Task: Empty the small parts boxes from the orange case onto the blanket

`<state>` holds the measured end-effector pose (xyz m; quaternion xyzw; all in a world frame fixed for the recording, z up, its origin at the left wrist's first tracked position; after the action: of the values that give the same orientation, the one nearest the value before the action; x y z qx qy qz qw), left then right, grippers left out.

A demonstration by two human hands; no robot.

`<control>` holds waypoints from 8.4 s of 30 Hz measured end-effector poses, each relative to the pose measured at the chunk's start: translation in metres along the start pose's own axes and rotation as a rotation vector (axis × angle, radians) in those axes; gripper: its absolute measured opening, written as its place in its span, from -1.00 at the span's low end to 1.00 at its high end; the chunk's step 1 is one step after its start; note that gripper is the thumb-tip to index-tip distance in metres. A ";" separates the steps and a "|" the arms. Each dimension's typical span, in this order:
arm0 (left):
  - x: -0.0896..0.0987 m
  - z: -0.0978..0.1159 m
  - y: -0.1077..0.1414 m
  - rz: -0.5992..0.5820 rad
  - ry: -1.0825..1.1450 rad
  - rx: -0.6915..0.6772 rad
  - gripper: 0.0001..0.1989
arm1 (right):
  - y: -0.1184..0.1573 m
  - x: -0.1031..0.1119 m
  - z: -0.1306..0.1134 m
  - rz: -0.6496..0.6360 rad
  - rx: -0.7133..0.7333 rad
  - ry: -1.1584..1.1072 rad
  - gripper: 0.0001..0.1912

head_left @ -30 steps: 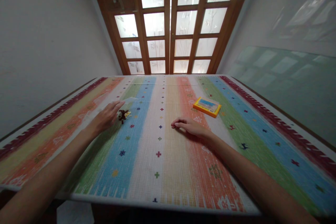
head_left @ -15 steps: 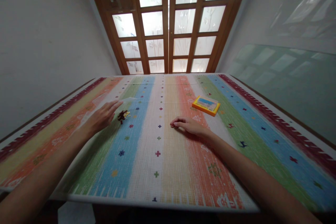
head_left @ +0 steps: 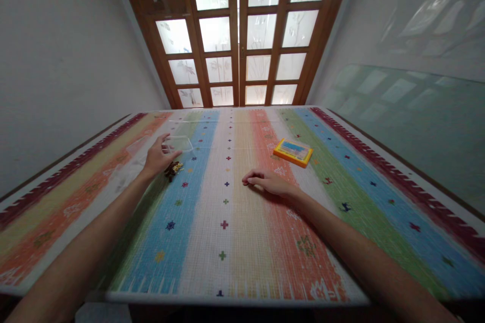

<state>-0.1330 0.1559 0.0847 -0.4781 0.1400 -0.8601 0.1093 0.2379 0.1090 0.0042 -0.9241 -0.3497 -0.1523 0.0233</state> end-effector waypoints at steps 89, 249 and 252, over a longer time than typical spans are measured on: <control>-0.018 -0.014 0.088 -0.219 -0.119 -0.069 -0.37 | 0.002 0.000 0.001 0.010 0.038 0.096 -0.77; 0.027 -0.024 0.062 -0.028 -0.238 -0.349 -0.32 | 0.002 -0.015 0.010 0.090 -0.077 -0.397 -0.58; 0.024 -0.017 0.062 -0.031 -0.293 -0.407 -0.29 | 0.003 -0.015 0.009 0.087 -0.080 -0.388 -0.61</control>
<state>-0.1562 0.0928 0.0738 -0.6121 0.2855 -0.7373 0.0166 0.2309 0.0985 -0.0086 -0.9505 -0.3012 0.0160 -0.0745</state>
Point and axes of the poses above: each hand's wrist, its own y-axis away from the middle knuckle, its own x-axis out of the back of the hand, z = x × y, the point moved 7 cm from there along -y, towards the middle knuckle, and after that the axes turned 6 degrees about -z, right-handed, at the moved point
